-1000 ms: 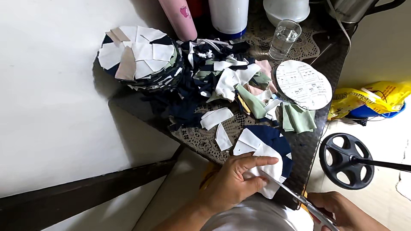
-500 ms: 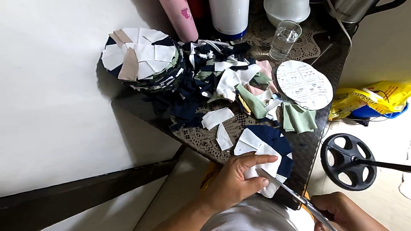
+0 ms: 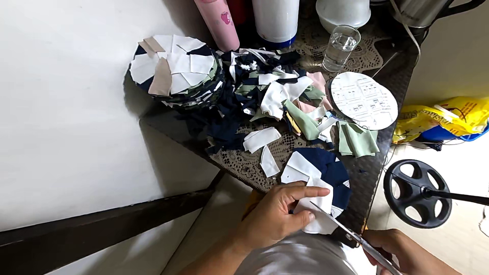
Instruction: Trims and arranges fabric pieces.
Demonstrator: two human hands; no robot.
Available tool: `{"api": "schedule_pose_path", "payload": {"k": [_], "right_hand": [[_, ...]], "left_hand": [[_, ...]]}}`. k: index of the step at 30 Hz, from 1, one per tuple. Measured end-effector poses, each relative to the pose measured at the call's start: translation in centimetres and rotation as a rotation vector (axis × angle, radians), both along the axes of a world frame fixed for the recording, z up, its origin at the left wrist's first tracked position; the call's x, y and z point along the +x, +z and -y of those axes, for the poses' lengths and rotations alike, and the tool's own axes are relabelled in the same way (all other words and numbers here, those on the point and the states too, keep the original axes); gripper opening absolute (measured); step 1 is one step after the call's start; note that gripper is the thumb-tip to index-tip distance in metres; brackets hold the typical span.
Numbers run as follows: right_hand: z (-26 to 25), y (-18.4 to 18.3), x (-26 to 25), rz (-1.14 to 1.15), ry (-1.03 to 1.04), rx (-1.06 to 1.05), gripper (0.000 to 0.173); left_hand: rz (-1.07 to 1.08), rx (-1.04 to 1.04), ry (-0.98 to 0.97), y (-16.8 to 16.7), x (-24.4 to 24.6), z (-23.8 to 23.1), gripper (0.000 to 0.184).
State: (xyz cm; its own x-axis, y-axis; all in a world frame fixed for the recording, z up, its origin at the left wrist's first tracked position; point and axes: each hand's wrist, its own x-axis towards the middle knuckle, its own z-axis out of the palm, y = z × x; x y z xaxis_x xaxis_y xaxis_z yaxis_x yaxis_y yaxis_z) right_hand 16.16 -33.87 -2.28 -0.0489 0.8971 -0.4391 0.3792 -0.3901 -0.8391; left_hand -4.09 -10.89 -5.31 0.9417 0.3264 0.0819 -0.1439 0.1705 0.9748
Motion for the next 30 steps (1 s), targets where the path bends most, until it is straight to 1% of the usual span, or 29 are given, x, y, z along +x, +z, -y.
{"api": "schedule_pose_path", "payload": {"k": [8,12,17,24,30], "right_hand": [[-0.6,0.1,0.0,0.018,0.061,-0.021,0.083],[-0.7,0.2,-0.1,0.017,0.058,-0.016,0.081],[-0.6,0.0,0.0,-0.067,0.013,-0.011,0.073],[-0.2,-0.7,-0.1,-0.095,-0.012,0.121,0.067],[0.0,-1.0,-0.3,-0.131,-0.02,0.178,0.06]], "left_hand": [[-0.011,-0.008,-0.053,0.0,0.0,0.4,0.046],[-0.02,-0.043,-0.085,0.1,0.0,0.4,0.046],[0.0,-0.17,-0.149,-0.2,0.0,0.1,0.049],[0.026,-0.324,-0.225,-0.6,0.2,0.0,0.05],[0.015,-0.427,-0.273,-0.9,0.2,-0.1,0.047]]}}
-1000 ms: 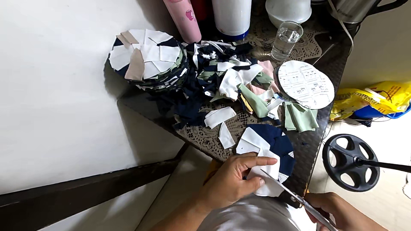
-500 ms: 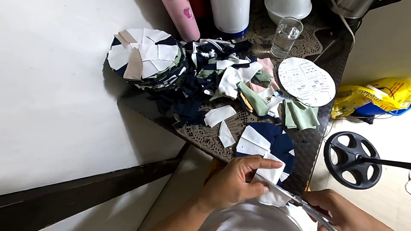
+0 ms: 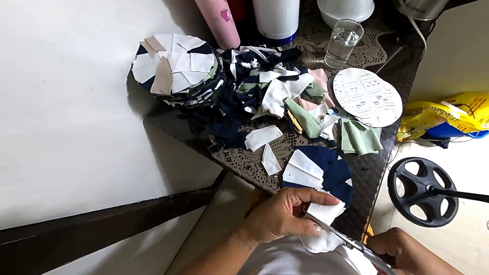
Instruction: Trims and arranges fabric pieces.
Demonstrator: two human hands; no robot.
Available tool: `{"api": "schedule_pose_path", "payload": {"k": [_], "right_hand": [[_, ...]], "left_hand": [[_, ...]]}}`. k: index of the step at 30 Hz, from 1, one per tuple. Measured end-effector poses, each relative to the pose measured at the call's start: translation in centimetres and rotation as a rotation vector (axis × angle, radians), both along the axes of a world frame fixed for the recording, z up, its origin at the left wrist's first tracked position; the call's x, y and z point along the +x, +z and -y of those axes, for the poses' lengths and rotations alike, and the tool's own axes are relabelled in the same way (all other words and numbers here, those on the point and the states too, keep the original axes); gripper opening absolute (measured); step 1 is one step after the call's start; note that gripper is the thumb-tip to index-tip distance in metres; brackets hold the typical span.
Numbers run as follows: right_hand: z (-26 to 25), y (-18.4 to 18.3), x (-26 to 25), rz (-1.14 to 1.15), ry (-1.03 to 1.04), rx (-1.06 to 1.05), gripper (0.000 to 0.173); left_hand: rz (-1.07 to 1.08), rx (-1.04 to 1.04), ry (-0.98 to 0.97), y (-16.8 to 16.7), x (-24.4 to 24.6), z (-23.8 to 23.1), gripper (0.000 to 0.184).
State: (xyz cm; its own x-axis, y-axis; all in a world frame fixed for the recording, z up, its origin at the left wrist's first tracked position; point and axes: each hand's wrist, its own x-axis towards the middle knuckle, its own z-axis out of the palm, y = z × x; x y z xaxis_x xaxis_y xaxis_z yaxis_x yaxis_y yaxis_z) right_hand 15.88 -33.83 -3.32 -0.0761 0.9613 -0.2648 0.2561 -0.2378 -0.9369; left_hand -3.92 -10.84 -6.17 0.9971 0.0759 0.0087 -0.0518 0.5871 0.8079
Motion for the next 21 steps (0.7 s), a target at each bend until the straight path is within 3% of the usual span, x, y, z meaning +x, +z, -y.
{"api": "schedule_pose_path", "payload": {"k": [8,12,15,18,21], "right_hand": [[-0.4,-0.1,-0.1,0.027,0.037,0.026,0.058],[-0.7,1.7,1.2,0.073,-0.105,0.098,0.046],[-2.6,3.4,3.7,0.489,-0.312,0.123,0.041],[-7.0,3.9,6.8,0.923,-0.405,0.117,0.033],[-11.6,3.5,9.6,1.1,-0.493,0.038,0.029]], "left_hand": [[0.0,-0.019,-0.007,-0.2,-0.1,-0.2,0.048],[-0.027,0.187,0.091,0.2,-0.2,-2.1,0.051],[-0.065,0.535,0.21,1.1,0.3,-4.3,0.047],[-0.142,0.686,0.256,2.5,1.4,-7.1,0.045],[-0.353,0.809,0.255,2.9,2.4,-10.2,0.043]]}}
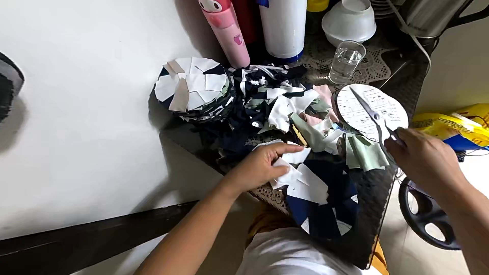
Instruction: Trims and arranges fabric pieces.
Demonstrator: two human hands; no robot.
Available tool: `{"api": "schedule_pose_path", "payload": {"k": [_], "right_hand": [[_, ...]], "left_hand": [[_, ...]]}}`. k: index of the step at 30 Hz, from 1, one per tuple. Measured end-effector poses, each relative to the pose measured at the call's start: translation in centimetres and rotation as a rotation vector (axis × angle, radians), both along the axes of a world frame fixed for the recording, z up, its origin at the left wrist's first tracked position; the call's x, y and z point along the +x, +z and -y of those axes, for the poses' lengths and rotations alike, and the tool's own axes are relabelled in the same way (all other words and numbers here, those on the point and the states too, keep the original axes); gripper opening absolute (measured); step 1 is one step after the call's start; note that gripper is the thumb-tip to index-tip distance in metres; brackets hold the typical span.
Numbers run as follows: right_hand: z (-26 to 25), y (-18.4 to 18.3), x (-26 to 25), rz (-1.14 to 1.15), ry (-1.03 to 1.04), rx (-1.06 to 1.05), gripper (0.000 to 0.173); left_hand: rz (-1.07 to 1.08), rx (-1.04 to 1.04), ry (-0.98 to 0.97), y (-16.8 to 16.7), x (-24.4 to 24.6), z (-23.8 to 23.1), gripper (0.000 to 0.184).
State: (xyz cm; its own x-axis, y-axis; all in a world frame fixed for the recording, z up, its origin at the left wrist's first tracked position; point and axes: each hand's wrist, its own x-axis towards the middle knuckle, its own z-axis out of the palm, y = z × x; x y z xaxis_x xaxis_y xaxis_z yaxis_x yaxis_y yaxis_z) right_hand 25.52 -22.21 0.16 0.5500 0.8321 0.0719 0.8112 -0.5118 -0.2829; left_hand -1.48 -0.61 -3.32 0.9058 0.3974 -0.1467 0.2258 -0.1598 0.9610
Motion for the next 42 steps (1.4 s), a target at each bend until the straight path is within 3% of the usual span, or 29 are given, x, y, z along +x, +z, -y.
{"api": "schedule_pose_path", "payload": {"k": [4,8,12,16,22,25,29,30,34,37,42], "right_hand": [[-3.9,-2.4,3.5,0.08,-0.105,-0.074,0.038],[-5.1,-4.1,5.3,0.078,-0.143,-0.11,0.037],[-5.3,-4.9,5.9,0.037,-0.17,-0.131,0.035],[-5.1,-5.1,5.9,0.025,-0.163,-0.112,0.036],[-3.2,-4.6,4.9,0.102,-0.003,0.136,0.038],[-2.8,-3.4,1.0,0.054,0.089,0.269,0.032],[-3.4,-3.7,-8.1,-0.228,0.282,0.454,0.022],[-3.8,-4.2,-9.8,-0.27,0.321,0.459,0.023],[-4.5,-5.8,-11.8,-0.309,0.327,0.469,0.024],[-3.2,-6.5,-11.1,-0.337,0.258,0.458,0.024],[1.0,-7.8,-10.4,-0.326,0.141,0.447,0.027]], "left_hand": [[-0.301,0.331,0.046,-0.5,0.6,-2.6,0.046],[-0.362,0.53,0.137,-0.4,-0.2,-2.3,0.061],[-0.312,0.571,0.249,-0.2,-1.6,-1.6,0.055],[-0.092,0.439,0.324,-0.1,-3.2,-1.2,0.048],[0.064,0.075,0.309,0.4,-4.9,-1.7,0.051],[0.124,-0.115,0.219,0.0,-5.2,-1.0,0.047],[0.241,-0.219,0.153,-0.7,-5.1,0.8,0.041],[0.219,-0.132,0.187,-0.9,-5.0,1.2,0.041],[-0.158,0.711,0.286,-2.9,-4.8,1.9,0.036],[-0.133,0.899,0.194,-3.7,-5.3,2.3,0.02],[-0.004,1.053,-0.069,-3.8,-4.9,1.3,0.021]]}}
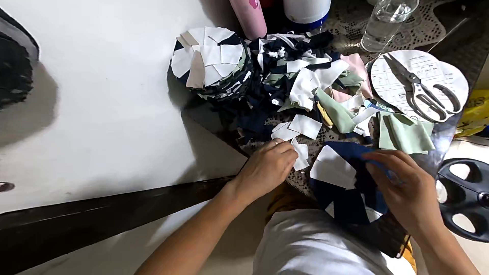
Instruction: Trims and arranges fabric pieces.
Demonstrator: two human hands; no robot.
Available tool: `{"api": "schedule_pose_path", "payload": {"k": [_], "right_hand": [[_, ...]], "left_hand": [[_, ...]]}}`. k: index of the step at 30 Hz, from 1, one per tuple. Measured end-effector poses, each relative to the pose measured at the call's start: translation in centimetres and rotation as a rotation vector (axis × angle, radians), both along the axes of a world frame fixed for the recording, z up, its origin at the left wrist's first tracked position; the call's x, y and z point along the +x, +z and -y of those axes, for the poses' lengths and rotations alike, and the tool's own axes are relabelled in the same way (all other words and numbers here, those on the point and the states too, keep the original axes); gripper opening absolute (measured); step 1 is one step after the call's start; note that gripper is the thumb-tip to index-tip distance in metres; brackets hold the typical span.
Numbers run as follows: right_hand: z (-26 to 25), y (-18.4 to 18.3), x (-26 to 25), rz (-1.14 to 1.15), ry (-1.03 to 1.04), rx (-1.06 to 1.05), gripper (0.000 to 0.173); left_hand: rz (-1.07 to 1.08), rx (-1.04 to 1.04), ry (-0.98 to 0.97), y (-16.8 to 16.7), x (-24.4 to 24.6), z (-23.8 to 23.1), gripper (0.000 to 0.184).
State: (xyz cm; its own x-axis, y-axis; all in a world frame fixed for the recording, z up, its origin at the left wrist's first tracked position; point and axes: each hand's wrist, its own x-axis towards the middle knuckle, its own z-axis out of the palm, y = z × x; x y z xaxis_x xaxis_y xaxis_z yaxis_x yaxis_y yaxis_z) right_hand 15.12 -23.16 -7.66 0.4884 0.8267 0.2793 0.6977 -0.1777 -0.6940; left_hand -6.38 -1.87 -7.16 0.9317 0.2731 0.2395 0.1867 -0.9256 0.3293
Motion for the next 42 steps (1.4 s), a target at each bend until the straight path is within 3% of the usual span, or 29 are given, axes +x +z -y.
{"api": "schedule_pose_path", "payload": {"k": [7,19,30,35,38,40,42], "right_hand": [[5.6,-0.9,-0.5,-0.034,-0.14,0.077,0.027],[7.4,-1.8,-1.8,-0.054,-0.171,0.08,0.029],[8.5,-2.1,-2.8,-0.004,-0.211,0.089,0.023],[10.2,-3.2,-3.6,0.041,-0.308,0.134,0.021],[10.6,-2.5,-5.1,-0.172,-0.318,0.244,0.023],[9.8,-0.8,-6.5,-0.513,-0.247,0.283,0.027],[8.6,0.9,-7.3,-0.899,-0.122,0.26,0.042]], "left_hand": [[-0.129,0.062,-0.188,0.7,1.9,-1.1,0.017],[-0.104,0.152,-0.11,0.5,2.1,0.0,0.013],[0.005,-0.421,0.29,2.8,1.7,-2.2,0.01],[0.2,-0.377,0.159,4.1,1.8,-0.2,0.013],[0.212,-0.387,-0.014,3.7,2.8,2.9,0.012],[0.229,-0.45,-0.08,3.0,3.4,5.1,0.013],[0.249,-0.463,-0.111,2.7,3.8,7.2,0.014]]}}
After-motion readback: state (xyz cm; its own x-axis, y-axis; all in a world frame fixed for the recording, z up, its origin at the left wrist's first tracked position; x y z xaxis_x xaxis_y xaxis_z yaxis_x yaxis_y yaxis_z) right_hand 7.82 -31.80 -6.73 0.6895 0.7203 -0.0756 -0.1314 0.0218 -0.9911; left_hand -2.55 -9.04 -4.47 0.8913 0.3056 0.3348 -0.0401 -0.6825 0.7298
